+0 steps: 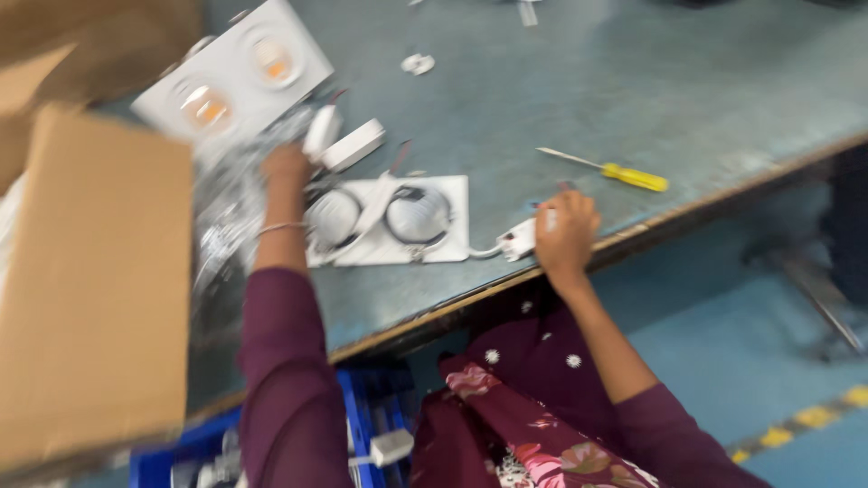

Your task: The person connects wires to an electrical driver and uses a screwdriver to secure them inside the unit. They pick up and handle various lighting fixture components, including a driver, wires, and housing plates, while seated at a workbench.

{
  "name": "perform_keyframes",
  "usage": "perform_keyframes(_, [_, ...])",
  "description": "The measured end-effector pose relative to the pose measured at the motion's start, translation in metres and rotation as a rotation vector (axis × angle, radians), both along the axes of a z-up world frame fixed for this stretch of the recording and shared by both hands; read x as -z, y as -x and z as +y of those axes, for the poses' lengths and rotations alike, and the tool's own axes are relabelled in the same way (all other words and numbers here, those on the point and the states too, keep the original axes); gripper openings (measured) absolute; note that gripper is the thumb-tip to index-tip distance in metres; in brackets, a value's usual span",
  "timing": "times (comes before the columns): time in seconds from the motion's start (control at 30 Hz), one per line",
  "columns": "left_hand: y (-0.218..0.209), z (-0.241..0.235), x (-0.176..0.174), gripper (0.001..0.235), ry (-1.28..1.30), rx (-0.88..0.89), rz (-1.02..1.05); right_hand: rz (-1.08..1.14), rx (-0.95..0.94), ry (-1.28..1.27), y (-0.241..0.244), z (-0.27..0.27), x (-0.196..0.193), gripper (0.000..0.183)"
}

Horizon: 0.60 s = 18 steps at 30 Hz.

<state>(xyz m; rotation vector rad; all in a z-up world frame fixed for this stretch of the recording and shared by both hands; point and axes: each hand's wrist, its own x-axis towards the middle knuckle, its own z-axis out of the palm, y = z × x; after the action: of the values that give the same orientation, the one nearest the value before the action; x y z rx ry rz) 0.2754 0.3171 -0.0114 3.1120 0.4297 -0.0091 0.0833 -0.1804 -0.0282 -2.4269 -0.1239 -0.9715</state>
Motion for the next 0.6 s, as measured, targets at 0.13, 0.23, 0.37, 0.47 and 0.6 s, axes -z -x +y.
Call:
perform_keyframes(0.13, [-0.008, 0.005, -0.003, 0.042, -0.116, -0.049, 0.027, 0.059, 0.006, -0.096, 0.004, 0.006, -0.011, 0.011])
perform_keyframes(0.23, [-0.003, 0.002, -0.012, 0.052, -0.088, -0.032, 0.042, 0.056, 0.009, -0.112, 0.007, 0.008, -0.017, 0.010])
perform_keyframes(0.37, [0.016, -0.002, -0.023, 0.062, -0.025, 0.019, 0.045, 0.049, 0.005, -0.123, 0.009, 0.008, -0.022, 0.011])
perform_keyframes(0.47, [0.019, -0.007, -0.028, 0.054, -0.064, 0.086, 0.013, 0.040, 0.000, -0.126, 0.009, 0.009, -0.022, 0.012])
perform_keyframes(0.6, [0.016, -0.007, -0.028, 0.038, -0.077, 0.165, -0.099, 0.041, 0.007, -0.125, 0.009, 0.009, -0.022, 0.012])
